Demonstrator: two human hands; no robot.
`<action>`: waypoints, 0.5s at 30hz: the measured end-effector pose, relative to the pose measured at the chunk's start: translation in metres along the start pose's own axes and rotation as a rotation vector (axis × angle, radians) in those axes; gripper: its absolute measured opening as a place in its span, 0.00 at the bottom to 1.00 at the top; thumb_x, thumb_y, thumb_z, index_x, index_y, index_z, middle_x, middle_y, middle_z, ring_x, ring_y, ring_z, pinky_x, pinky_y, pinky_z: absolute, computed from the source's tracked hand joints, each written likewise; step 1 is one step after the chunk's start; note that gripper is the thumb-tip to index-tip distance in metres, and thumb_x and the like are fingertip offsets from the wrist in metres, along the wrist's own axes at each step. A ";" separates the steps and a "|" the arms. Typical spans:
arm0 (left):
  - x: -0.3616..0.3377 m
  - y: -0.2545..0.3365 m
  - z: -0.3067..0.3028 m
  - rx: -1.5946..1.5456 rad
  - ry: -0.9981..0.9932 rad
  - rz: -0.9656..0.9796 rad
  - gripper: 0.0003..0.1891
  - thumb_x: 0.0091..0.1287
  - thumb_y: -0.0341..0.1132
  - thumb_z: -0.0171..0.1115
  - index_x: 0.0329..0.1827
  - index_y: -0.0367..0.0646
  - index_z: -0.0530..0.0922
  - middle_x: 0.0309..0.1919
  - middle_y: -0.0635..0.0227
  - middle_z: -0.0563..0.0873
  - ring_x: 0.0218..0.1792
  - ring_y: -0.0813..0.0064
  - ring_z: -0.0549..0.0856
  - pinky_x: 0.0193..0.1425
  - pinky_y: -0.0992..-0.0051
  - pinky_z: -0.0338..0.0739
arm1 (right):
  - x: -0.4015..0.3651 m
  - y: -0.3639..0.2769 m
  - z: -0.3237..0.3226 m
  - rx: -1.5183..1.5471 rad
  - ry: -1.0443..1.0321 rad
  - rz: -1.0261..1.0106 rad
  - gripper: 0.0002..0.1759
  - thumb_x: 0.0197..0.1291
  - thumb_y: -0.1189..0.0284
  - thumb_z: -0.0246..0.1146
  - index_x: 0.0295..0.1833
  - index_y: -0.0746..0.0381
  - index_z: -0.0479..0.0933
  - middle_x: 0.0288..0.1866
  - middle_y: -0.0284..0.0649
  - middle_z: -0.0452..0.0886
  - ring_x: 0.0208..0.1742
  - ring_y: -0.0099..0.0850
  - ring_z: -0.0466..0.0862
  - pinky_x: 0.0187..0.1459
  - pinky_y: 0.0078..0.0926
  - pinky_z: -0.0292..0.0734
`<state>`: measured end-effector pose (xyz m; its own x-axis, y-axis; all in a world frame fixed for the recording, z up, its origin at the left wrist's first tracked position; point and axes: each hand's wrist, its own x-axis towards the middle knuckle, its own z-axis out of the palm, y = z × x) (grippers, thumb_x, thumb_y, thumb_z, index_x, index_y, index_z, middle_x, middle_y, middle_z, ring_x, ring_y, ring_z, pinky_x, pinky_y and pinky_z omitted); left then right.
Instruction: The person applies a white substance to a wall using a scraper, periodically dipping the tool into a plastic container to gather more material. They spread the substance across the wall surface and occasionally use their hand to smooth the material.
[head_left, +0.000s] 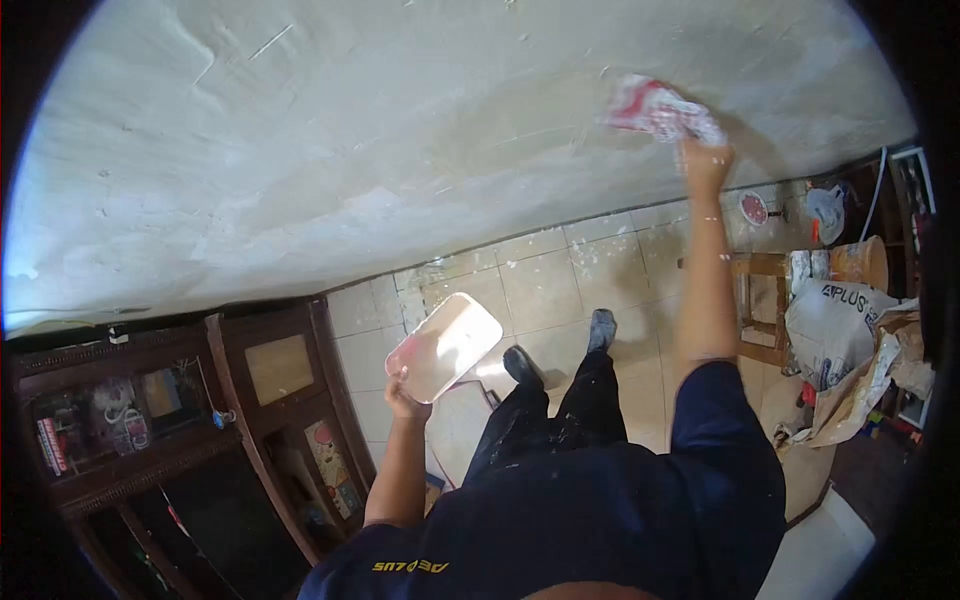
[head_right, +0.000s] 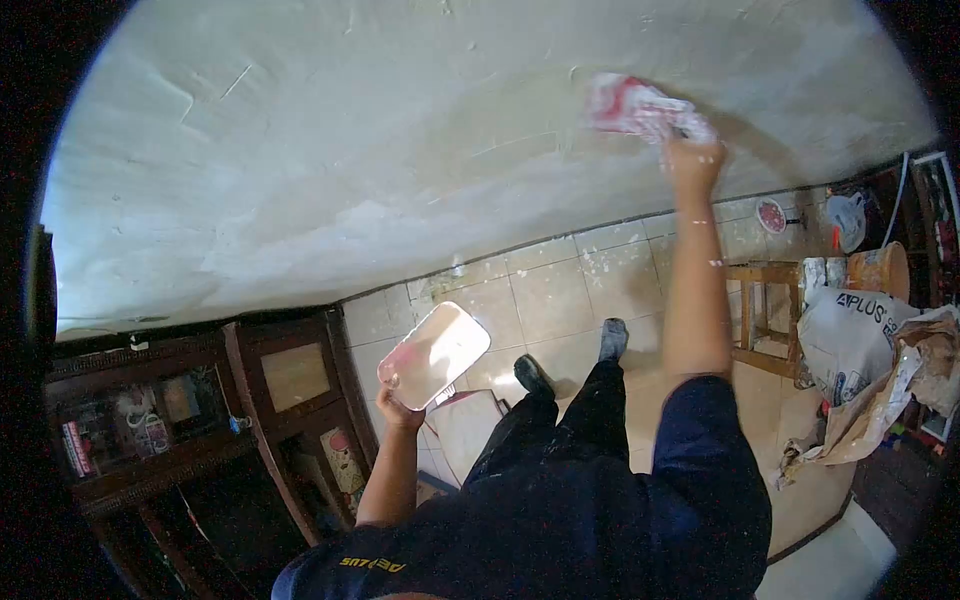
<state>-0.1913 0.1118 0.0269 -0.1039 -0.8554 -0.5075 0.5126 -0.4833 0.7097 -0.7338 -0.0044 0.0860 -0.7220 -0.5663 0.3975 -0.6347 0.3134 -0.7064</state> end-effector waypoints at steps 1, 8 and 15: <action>0.001 -0.003 -0.005 -0.032 -0.034 -0.036 0.33 0.50 0.41 0.53 0.62 0.38 0.63 0.57 0.57 0.72 0.58 0.57 0.72 0.61 0.57 0.67 | 0.018 0.037 -0.023 -0.036 0.054 0.079 0.11 0.45 0.67 0.70 0.28 0.65 0.81 0.23 0.39 0.82 0.22 0.30 0.78 0.30 0.28 0.72; 0.004 -0.022 0.015 -0.140 -0.062 -0.091 0.33 0.49 0.40 0.54 0.62 0.38 0.65 0.58 0.57 0.72 0.59 0.58 0.71 0.62 0.58 0.66 | -0.050 0.002 -0.036 0.388 -0.253 0.307 0.11 0.51 0.77 0.65 0.40 0.71 0.77 0.30 0.41 0.81 0.28 0.28 0.79 0.34 0.20 0.75; 0.002 -0.025 0.019 -0.071 -0.021 -0.016 0.33 0.49 0.41 0.54 0.62 0.38 0.65 0.58 0.57 0.72 0.59 0.57 0.71 0.61 0.56 0.66 | -0.159 -0.155 0.148 0.585 -0.411 -0.357 0.10 0.44 0.68 0.67 0.32 0.62 0.79 0.30 0.46 0.80 0.32 0.45 0.81 0.35 0.34 0.76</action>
<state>-0.2199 0.1187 0.0177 -0.1307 -0.8516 -0.5076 0.5696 -0.4836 0.6646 -0.4796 -0.0754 0.0459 -0.2707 -0.8282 0.4907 -0.4789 -0.3263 -0.8149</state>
